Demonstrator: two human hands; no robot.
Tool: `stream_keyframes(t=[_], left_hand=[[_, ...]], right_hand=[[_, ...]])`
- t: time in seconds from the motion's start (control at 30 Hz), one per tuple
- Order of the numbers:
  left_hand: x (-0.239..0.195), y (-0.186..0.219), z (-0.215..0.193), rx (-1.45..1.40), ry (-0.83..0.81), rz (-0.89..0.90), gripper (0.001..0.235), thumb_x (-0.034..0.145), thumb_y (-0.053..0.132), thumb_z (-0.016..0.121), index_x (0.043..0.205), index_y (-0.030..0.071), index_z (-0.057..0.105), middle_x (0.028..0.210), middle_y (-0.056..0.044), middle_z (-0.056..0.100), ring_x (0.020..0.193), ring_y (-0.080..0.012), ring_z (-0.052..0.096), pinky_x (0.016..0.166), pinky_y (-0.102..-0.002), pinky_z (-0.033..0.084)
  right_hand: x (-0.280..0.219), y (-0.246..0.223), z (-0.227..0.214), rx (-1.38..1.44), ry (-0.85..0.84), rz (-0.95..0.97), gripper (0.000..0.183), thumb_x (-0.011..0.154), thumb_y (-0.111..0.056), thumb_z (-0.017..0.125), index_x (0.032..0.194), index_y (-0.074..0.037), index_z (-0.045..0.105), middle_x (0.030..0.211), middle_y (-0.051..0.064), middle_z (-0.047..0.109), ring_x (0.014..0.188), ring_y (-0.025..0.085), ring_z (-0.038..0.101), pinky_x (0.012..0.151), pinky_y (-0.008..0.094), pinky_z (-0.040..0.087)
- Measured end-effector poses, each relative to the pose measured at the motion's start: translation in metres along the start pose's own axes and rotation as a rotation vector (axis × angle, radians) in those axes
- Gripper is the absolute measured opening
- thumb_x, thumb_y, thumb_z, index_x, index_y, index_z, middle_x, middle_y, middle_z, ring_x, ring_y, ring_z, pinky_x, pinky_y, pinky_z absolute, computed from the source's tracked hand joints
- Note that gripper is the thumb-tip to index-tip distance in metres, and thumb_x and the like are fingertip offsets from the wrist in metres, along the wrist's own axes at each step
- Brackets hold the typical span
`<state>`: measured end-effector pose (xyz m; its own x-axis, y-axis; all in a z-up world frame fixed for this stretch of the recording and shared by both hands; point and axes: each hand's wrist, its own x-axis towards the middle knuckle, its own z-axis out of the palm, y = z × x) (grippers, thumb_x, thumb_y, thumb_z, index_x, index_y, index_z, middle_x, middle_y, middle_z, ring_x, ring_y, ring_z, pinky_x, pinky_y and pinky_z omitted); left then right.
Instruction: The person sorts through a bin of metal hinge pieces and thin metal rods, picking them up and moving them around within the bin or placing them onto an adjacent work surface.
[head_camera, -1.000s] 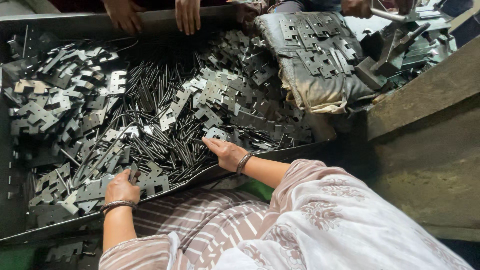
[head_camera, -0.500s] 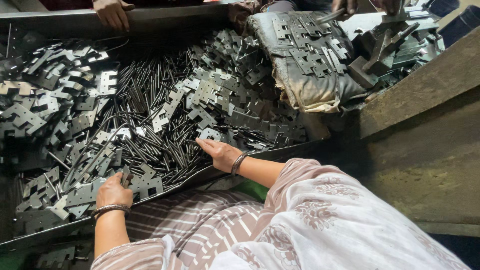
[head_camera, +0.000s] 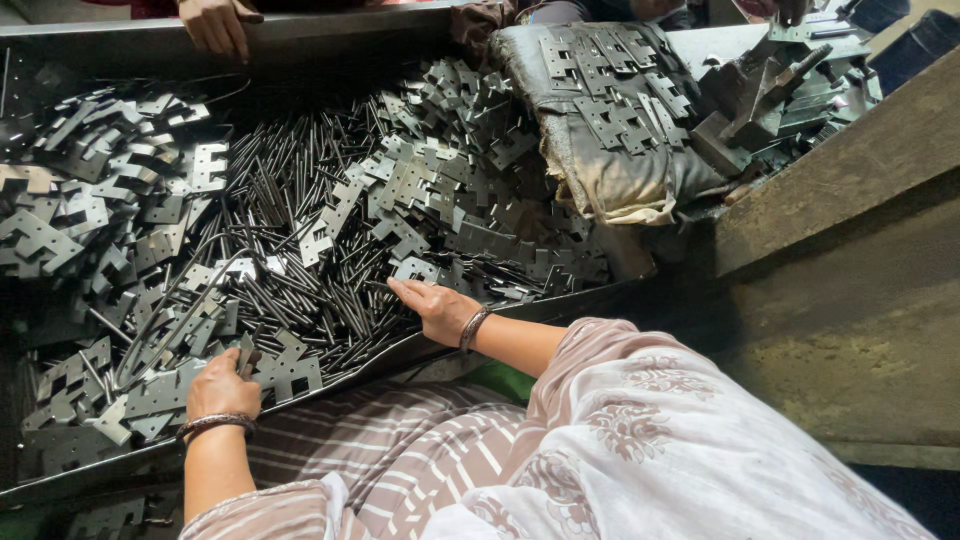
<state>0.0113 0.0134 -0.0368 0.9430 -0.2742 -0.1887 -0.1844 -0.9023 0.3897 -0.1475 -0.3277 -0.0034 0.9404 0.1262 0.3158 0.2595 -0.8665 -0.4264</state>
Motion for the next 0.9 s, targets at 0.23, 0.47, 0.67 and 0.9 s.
stream_keyframes(t=[0.23, 0.47, 0.67, 0.9], left_hand=[[0.002, 0.001, 0.001, 0.044, -0.025, -0.01, 0.046, 0.081, 0.007, 0.063, 0.127, 0.012, 0.071, 0.131, -0.017, 0.069, 0.12, -0.0399, 0.064, 0.102, -0.047, 0.051], [0.004, 0.001, 0.005, -0.004, -0.002, 0.024, 0.055, 0.081, 0.004, 0.059, 0.135, 0.009, 0.064, 0.137, -0.018, 0.064, 0.126, -0.0378, 0.06, 0.108, -0.045, 0.047], [-0.011, 0.027, -0.019, -0.107, -0.047, -0.096, 0.053, 0.085, 0.001, 0.056, 0.136, 0.016, 0.061, 0.135, -0.017, 0.064, 0.124, -0.0383, 0.06, 0.104, -0.047, 0.049], [-0.017, 0.032, -0.025, -0.133, -0.002, -0.055, 0.048, 0.085, 0.0, 0.056, 0.131, 0.015, 0.062, 0.129, -0.017, 0.066, 0.12, -0.0364, 0.062, 0.102, -0.046, 0.051]], right_hand=[[0.0, -0.001, 0.0, 0.008, -0.002, 0.013, 0.083, 0.071, 0.014, 0.051, 0.152, -0.001, 0.042, 0.14, 0.022, 0.06, 0.117, 0.038, 0.066, 0.099, 0.04, 0.055], [0.001, -0.003, -0.006, 0.055, 0.002, -0.029, 0.079, 0.072, 0.015, 0.05, 0.149, 0.003, 0.043, 0.139, 0.025, 0.059, 0.121, 0.041, 0.063, 0.101, 0.041, 0.053], [0.005, -0.008, -0.01, 0.042, -0.01, 0.011, 0.075, 0.073, 0.016, 0.047, 0.147, 0.002, 0.047, 0.135, 0.026, 0.061, 0.121, 0.041, 0.062, 0.102, 0.042, 0.052], [0.005, 0.002, -0.005, 0.091, 0.026, 0.013, 0.072, 0.074, 0.016, 0.046, 0.144, 0.0, 0.05, 0.136, 0.025, 0.061, 0.122, 0.042, 0.062, 0.102, 0.043, 0.052]])
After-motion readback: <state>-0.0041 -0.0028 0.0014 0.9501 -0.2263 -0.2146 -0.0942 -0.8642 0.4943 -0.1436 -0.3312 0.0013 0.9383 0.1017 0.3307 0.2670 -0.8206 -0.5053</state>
